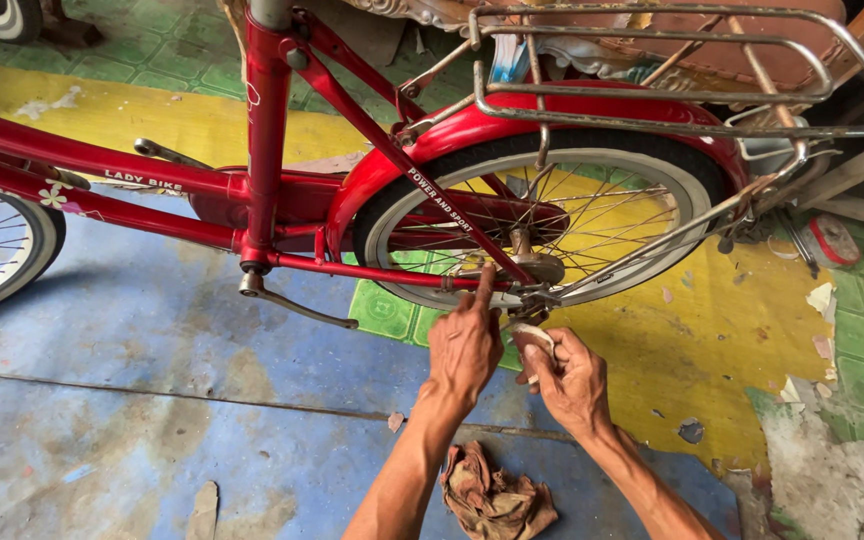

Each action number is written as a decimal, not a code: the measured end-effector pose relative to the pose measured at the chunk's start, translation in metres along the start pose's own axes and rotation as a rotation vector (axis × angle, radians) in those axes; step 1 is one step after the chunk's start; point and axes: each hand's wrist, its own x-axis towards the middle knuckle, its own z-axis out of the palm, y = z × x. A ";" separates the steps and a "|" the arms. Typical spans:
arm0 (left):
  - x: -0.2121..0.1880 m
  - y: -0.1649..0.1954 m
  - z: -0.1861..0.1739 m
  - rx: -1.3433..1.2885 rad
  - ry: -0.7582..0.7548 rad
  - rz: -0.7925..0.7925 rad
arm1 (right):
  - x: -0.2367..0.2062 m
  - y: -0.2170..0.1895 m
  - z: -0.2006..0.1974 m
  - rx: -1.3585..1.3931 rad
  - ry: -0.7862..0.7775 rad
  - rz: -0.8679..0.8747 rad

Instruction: The person wipes the rear wheel hub, chainstay, and rear rack of a red bicycle using a cloth. The person repeatedly rubs the same areas with the cloth, focusing on the rear wheel and frame.

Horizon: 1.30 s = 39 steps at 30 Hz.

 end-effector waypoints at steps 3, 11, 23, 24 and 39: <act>0.000 -0.006 0.004 -0.002 0.005 0.010 | -0.003 0.008 0.001 0.010 0.002 0.034; 0.000 -0.048 -0.024 0.026 0.150 -0.081 | -0.006 0.035 0.032 0.378 -0.011 0.270; 0.003 -0.036 -0.042 0.062 -0.015 -0.218 | 0.032 0.038 0.093 0.313 0.209 -0.055; 0.004 -0.036 -0.043 0.072 -0.014 -0.209 | 0.035 0.037 0.098 0.317 0.215 -0.088; 0.014 -0.051 -0.041 0.277 -0.029 -0.098 | 0.057 0.030 0.181 0.998 0.494 0.002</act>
